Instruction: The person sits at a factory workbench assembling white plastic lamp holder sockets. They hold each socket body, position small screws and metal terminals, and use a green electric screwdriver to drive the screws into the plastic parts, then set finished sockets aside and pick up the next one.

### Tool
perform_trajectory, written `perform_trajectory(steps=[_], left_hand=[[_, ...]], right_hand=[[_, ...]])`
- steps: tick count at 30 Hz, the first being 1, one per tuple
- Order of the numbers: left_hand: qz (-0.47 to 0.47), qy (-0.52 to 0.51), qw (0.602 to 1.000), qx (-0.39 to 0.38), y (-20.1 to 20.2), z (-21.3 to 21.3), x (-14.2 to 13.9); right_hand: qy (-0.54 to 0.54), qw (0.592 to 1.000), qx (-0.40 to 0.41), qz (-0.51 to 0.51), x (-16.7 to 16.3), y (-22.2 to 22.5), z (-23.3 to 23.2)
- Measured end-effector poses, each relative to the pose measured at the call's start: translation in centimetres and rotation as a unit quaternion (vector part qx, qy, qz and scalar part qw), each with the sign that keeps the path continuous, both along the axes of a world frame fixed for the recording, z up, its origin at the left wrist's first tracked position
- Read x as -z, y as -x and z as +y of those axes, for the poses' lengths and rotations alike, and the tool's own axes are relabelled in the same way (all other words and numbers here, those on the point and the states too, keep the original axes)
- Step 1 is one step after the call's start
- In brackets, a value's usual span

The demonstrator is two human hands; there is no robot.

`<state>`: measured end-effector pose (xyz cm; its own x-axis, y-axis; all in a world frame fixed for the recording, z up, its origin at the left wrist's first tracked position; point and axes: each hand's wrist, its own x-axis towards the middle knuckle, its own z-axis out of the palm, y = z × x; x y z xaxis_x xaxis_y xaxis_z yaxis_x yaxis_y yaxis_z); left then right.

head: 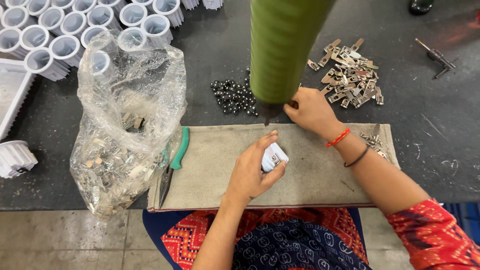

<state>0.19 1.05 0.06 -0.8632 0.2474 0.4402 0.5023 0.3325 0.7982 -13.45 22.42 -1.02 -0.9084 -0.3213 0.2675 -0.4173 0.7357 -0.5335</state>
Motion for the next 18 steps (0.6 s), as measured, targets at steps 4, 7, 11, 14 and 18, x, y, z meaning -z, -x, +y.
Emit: perform_trajectory(steps=[4, 7, 11, 14, 18], left_hand=[[-0.021, 0.009, 1.000, -0.007, 0.0, 0.1, 0.2], [-0.027, 0.025, 0.999, -0.018, 0.0, 0.1, 0.3], [0.024, 0.011, 0.999, -0.017, 0.0, 0.0, 0.4], [0.022, 0.005, 1.000, -0.013, 0.0, 0.0, 0.5], [0.029, 0.017, 0.999, -0.013, 0.0, -0.1, 0.6]], right_hand=[[0.088, 0.991, -0.032, -0.097, -2.0, -2.1, 0.8], [0.160, 0.966, -0.196, -0.051, -3.8, -6.0, 1.0], [0.084, 0.970, -0.225, 0.044, -5.2, -10.1, -0.4], [0.044, 0.973, -0.220, 0.061, -5.9, -10.8, -1.0], [0.014, 0.974, -0.217, 0.060, -6.4, -10.9, -1.5]])
